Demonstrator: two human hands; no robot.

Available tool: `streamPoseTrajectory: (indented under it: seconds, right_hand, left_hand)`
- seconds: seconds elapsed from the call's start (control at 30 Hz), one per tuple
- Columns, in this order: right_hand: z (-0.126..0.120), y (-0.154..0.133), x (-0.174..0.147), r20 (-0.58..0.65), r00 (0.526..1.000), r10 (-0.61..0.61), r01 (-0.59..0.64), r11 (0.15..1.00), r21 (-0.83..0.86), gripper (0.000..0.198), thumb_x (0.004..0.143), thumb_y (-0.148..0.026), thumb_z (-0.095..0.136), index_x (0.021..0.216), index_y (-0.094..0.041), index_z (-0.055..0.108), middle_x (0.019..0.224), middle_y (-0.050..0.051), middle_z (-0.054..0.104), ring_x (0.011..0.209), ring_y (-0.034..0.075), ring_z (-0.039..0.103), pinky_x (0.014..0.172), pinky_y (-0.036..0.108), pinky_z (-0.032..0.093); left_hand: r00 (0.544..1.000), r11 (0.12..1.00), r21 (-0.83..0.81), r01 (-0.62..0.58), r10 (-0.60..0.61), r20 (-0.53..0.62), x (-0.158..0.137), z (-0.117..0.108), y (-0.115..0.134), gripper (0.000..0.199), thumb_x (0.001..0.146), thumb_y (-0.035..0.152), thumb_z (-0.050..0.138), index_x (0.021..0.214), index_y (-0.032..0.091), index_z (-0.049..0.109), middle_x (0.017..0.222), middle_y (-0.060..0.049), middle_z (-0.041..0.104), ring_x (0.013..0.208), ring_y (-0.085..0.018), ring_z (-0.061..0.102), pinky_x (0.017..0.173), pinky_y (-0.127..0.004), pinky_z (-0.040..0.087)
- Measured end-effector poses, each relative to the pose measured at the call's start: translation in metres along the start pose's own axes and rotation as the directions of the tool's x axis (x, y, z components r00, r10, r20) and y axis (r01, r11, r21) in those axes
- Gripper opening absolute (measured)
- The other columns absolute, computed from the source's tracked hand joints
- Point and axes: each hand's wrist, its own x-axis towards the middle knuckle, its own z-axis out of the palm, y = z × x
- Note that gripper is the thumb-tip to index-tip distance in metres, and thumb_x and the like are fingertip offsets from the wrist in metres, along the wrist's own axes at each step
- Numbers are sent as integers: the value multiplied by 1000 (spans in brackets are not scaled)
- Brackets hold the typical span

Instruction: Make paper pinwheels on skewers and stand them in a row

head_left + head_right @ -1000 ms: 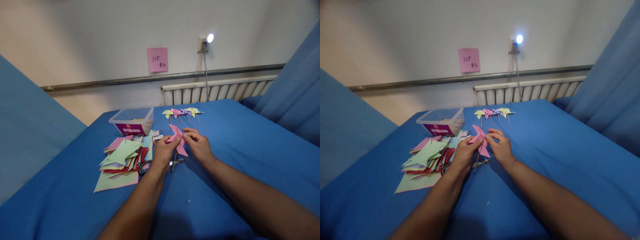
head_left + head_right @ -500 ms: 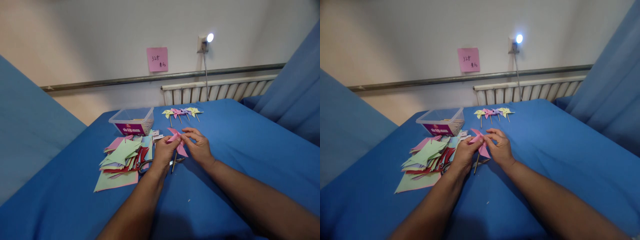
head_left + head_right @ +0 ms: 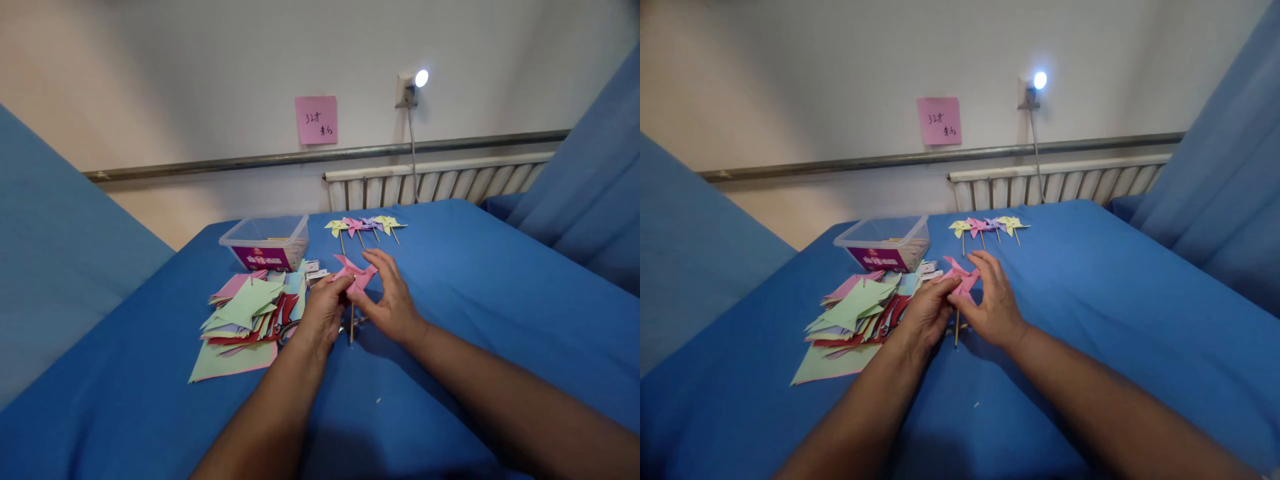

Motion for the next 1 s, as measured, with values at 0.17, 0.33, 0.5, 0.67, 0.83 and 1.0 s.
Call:
streamPoseTrajectory:
  seconds: [0.17,0.33,0.5,0.67,0.83,1.0]
  right_hand:
    - [10,-6,-10,84,996,-11,25,986,-164,79,77,-35,65,143,-23,24,145,15,33,135,32,30,105,56,32]
    - [12,2,-7,83,996,20,-4,981,-196,64,83,-31,57,141,-23,29,142,15,38,132,31,36,102,55,35]
    - [10,4,-6,87,996,-4,18,988,-155,66,84,-37,58,141,-24,29,141,14,40,132,30,36,103,54,36]
    - [10,6,-5,74,997,-24,33,992,-123,55,88,-33,52,138,-23,32,138,14,43,131,27,39,104,50,38]
    - [9,6,-3,81,995,-52,60,993,-98,60,85,-33,57,139,-23,33,136,14,44,131,28,39,105,50,38]
    - [9,7,-2,68,997,-34,41,995,-91,51,88,-28,50,137,-23,36,134,13,47,129,26,42,104,50,39]
  left_hand:
    - [1000,1000,-20,-21,21,-16,1,-1,-3,20,57,21,77,68,14,61,62,0,61,55,-10,54,55,-23,40]
    - [998,998,-65,22,-25,-58,1,0,-4,23,53,18,78,63,15,57,57,3,57,54,-9,52,58,-24,40]
    - [997,1000,-26,0,-2,-82,0,1,-3,26,52,20,78,61,15,54,51,6,50,45,-6,42,47,-22,29]
    - [997,999,-50,-1,-3,-78,-1,1,-2,27,51,19,78,60,16,53,53,6,51,49,-7,46,53,-22,35]
    - [996,1000,-28,-8,6,-85,0,1,-3,26,52,20,78,61,15,54,53,5,52,49,-7,46,53,-22,35]
    - [997,999,-39,-1,-1,-71,-2,3,-4,24,52,19,78,61,15,56,56,3,56,56,-10,53,62,-25,42]
